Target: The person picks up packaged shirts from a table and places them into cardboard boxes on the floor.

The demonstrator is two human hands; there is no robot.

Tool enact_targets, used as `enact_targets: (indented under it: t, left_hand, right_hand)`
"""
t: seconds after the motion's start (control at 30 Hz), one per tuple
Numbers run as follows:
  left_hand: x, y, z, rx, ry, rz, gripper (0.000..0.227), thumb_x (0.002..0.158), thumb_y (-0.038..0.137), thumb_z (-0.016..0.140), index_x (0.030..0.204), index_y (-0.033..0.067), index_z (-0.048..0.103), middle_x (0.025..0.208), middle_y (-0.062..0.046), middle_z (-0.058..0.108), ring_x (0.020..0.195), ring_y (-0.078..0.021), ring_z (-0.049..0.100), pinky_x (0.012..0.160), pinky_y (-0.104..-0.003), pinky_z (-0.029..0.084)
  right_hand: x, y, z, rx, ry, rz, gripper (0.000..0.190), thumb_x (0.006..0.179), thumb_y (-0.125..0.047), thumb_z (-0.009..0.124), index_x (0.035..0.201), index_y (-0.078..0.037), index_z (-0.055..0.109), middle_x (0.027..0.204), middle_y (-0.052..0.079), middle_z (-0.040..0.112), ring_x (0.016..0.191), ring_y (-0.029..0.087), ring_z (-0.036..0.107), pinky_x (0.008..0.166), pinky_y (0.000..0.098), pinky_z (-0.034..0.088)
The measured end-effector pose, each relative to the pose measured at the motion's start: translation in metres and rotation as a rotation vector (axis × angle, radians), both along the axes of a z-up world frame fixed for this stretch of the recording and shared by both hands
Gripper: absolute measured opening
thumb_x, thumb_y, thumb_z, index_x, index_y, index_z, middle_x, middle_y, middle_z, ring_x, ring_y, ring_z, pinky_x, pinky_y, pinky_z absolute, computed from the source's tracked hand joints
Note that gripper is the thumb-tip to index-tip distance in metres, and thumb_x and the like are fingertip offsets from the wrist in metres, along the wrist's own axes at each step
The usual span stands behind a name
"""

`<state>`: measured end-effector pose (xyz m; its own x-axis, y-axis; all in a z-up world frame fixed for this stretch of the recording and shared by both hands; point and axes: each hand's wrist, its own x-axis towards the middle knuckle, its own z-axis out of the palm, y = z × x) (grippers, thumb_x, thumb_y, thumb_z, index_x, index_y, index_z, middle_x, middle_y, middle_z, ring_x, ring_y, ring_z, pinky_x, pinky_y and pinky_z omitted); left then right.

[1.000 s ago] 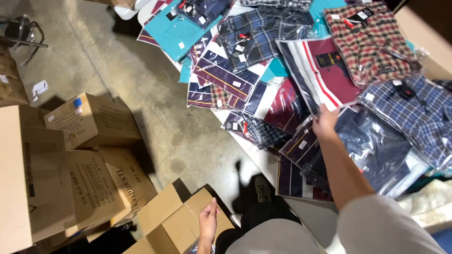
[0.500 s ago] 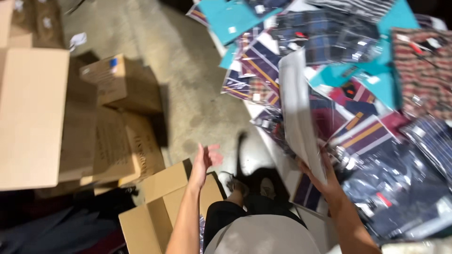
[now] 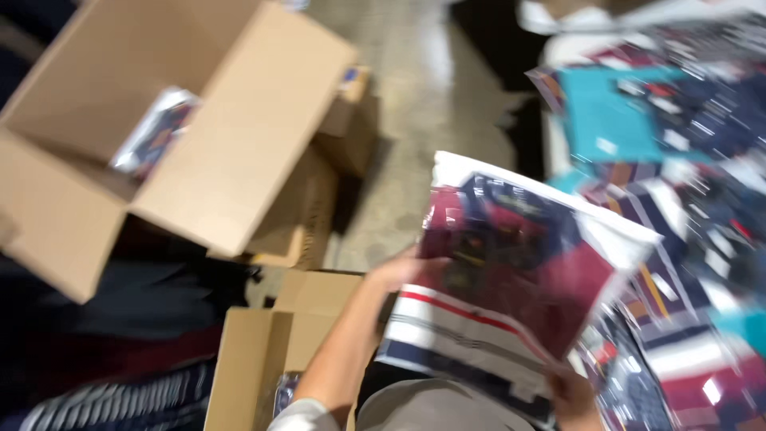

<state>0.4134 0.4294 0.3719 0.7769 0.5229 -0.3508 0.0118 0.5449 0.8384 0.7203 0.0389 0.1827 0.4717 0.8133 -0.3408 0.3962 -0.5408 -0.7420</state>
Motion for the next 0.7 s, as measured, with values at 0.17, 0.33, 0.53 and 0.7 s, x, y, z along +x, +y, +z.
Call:
enact_targets:
  t: [0.17, 0.33, 0.53, 0.7]
  left_hand:
    - [-0.022, 0.014, -0.008, 0.477, 0.299, 0.079, 0.028, 0.096, 0.04, 0.074, 0.111, 0.0161, 0.077, 0.096, 0.005, 0.074, 0.088, -0.0071, 0.061, 0.078, -0.029, 0.052]
    - [-0.056, 0.033, 0.089, 0.46, 0.075, 0.146, 0.038, 0.105, 0.036, 0.062, 0.131, 0.0067, 0.066, 0.113, -0.005, 0.074, 0.1, -0.0162, 0.069, 0.083, -0.033, 0.057]
    - [-0.087, 0.097, 0.128, 0.483, 0.476, 0.513, 0.05, 0.095, 0.05, 0.062, 0.127, 0.012, 0.068, 0.096, -0.008, 0.08, 0.079, -0.0236, 0.078, 0.068, -0.035, 0.066]
    - [-0.096, 0.15, 0.139, 0.549, 0.265, 0.894, 0.059, 0.101, 0.048, 0.06, 0.144, 0.0086, 0.055, 0.133, -0.008, 0.07, 0.12, -0.0209, 0.066, 0.103, -0.038, 0.052]
  right_hand:
    - [-0.013, 0.138, 0.12, -0.075, 0.074, -0.236, 0.043, 0.1, -0.03, 0.07, 0.135, -0.003, 0.07, 0.09, 0.02, 0.062, 0.076, 0.027, 0.051, 0.065, 0.0387, 0.039]
    - [-0.03, 0.253, 0.122, 0.533, 0.287, -0.305, 0.034, 0.123, -0.027, 0.059, 0.146, -0.002, 0.06, 0.119, 0.008, 0.066, 0.102, 0.014, 0.064, 0.087, 0.0255, 0.054]
    - [-0.027, 0.394, 0.151, 0.564, -0.135, 0.062, 0.049, 0.126, -0.026, 0.052, 0.155, 0.012, 0.062, 0.128, 0.024, 0.066, 0.117, 0.025, 0.053, 0.099, 0.0412, 0.043]
    - [-0.038, 0.53, 0.182, 0.631, 0.095, 0.218, 0.036, 0.128, -0.015, 0.049, 0.155, 0.007, 0.057, 0.138, 0.013, 0.061, 0.124, 0.019, 0.052, 0.109, 0.0348, 0.043]
